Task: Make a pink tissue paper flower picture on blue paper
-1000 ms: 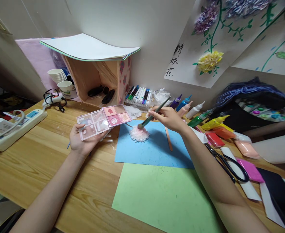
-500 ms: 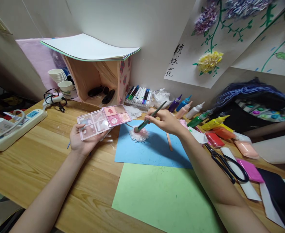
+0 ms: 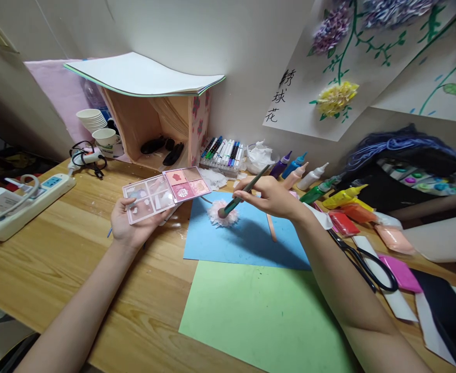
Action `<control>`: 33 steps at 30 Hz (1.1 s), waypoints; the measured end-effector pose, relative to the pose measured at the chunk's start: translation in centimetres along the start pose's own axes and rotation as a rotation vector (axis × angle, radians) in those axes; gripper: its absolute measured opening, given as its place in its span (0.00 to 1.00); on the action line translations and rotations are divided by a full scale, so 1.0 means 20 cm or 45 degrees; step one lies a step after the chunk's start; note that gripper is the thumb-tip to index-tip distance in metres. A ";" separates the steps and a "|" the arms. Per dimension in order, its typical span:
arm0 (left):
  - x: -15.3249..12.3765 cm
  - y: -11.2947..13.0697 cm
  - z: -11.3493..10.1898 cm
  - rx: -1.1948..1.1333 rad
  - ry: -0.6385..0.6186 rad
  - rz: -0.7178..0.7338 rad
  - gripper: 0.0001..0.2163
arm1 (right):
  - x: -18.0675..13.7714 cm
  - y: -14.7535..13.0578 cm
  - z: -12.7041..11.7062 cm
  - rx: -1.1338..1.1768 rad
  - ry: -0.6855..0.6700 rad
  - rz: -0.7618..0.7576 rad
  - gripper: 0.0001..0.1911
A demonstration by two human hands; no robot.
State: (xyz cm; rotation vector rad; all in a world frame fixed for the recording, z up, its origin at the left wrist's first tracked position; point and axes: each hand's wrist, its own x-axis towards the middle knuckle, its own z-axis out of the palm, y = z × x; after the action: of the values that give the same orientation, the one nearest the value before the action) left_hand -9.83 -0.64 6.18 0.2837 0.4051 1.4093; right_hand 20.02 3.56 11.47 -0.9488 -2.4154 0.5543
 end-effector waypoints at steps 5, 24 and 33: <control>0.00 0.00 0.00 0.030 -0.033 0.006 0.25 | -0.01 0.02 -0.02 0.047 0.088 0.047 0.16; 0.00 0.00 0.00 -0.053 -0.113 -0.068 0.30 | 0.00 0.07 -0.01 0.112 0.208 0.183 0.17; 0.00 -0.01 0.00 -0.090 0.011 -0.086 0.28 | 0.00 0.06 -0.01 0.164 0.161 0.110 0.17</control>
State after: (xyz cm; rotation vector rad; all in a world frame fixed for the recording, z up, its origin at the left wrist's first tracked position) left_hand -9.78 -0.73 6.05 0.2046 0.3677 1.3560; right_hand 20.77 4.45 10.98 -1.0059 -2.2071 0.6525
